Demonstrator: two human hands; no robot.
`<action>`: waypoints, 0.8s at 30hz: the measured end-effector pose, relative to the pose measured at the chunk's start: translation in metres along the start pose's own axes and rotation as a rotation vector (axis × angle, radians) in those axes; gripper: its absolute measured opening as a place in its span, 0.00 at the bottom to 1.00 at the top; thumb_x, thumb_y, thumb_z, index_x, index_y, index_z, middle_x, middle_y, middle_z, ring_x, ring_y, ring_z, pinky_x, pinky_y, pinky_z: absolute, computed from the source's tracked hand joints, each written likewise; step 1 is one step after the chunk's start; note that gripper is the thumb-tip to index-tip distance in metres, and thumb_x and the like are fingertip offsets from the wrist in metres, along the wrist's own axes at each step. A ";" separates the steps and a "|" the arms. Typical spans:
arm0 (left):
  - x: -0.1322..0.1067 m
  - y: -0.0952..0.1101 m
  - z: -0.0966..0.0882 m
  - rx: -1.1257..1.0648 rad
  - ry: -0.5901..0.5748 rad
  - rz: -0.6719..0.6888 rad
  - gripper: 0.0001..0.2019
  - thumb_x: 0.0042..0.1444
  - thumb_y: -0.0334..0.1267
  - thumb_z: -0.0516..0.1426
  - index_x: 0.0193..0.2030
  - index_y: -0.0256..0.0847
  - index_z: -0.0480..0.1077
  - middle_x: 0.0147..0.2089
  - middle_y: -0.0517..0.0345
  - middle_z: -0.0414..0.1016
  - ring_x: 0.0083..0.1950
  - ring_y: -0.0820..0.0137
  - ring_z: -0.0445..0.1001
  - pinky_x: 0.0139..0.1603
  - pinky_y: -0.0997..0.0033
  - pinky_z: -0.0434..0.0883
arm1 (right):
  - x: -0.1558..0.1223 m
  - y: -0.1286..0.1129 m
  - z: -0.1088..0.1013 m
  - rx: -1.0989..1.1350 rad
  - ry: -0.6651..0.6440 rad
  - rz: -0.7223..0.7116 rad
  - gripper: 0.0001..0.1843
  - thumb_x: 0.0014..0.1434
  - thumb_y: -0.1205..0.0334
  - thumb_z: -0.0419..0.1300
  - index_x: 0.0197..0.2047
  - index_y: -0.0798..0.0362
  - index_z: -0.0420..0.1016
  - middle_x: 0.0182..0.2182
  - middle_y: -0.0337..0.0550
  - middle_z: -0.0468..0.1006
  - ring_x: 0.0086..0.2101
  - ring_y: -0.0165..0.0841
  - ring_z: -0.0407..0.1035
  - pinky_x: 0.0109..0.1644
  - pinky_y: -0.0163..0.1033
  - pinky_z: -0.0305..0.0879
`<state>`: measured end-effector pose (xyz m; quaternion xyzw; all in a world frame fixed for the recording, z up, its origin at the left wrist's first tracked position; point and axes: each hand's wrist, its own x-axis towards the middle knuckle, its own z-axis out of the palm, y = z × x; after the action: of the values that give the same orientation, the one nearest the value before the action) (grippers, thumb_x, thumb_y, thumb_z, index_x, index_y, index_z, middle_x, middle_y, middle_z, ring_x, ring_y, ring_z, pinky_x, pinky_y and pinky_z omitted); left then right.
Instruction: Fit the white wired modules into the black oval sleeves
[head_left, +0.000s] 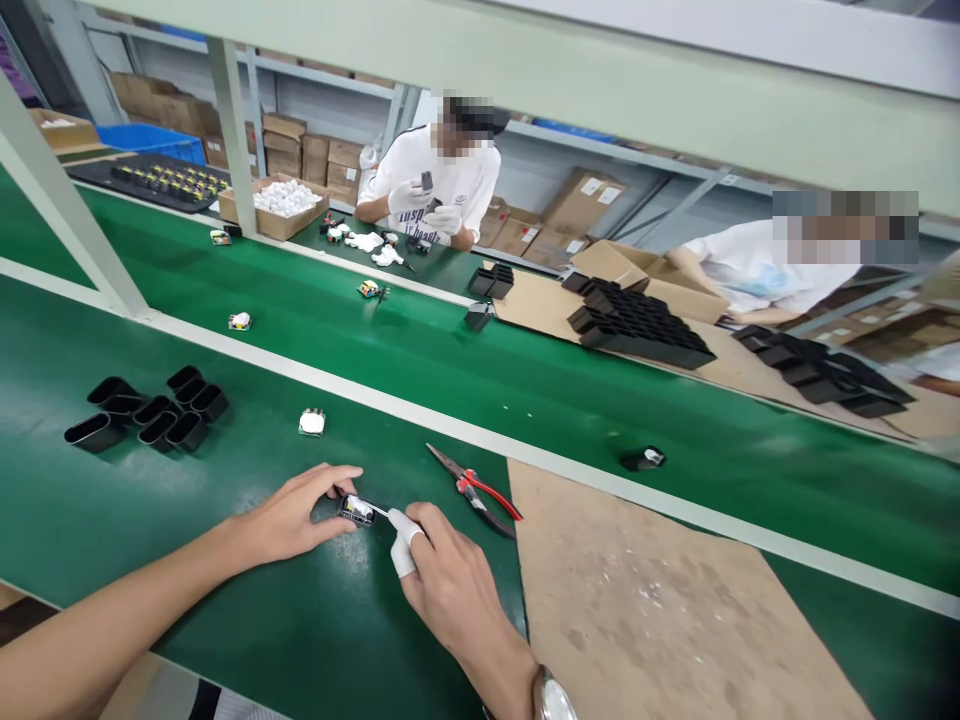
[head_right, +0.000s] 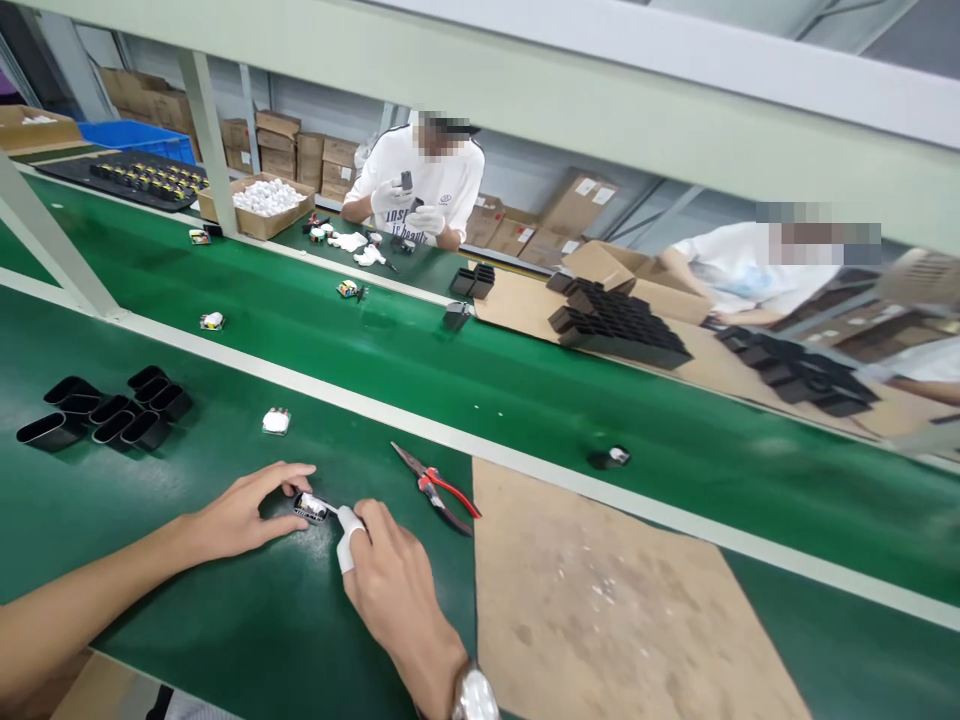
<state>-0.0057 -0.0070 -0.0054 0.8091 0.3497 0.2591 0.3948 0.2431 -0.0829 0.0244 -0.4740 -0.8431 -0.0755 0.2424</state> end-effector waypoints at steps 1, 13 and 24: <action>0.000 0.001 -0.001 0.004 -0.007 -0.007 0.29 0.65 0.38 0.64 0.71 0.55 0.62 0.55 0.57 0.77 0.52 0.64 0.78 0.60 0.59 0.77 | 0.001 0.001 0.000 -0.012 0.000 -0.001 0.14 0.64 0.78 0.48 0.38 0.52 0.70 0.40 0.48 0.74 0.30 0.34 0.67 0.27 0.40 0.60; 0.000 -0.002 -0.002 -0.017 -0.025 -0.026 0.30 0.65 0.37 0.65 0.71 0.55 0.62 0.57 0.58 0.79 0.56 0.63 0.79 0.62 0.59 0.76 | 0.013 0.000 0.010 0.049 -0.022 -0.032 0.13 0.65 0.77 0.49 0.41 0.53 0.71 0.41 0.48 0.73 0.31 0.34 0.66 0.29 0.39 0.61; -0.001 -0.004 -0.001 -0.040 -0.024 -0.003 0.25 0.66 0.38 0.65 0.66 0.51 0.63 0.57 0.55 0.78 0.58 0.61 0.80 0.61 0.59 0.76 | 0.025 0.004 -0.009 -0.010 -0.104 -0.139 0.15 0.57 0.80 0.51 0.35 0.51 0.70 0.37 0.46 0.73 0.33 0.37 0.65 0.29 0.43 0.59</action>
<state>-0.0089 -0.0053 -0.0086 0.8036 0.3408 0.2558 0.4154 0.2382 -0.0651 0.0445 -0.4187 -0.8850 -0.0716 0.1904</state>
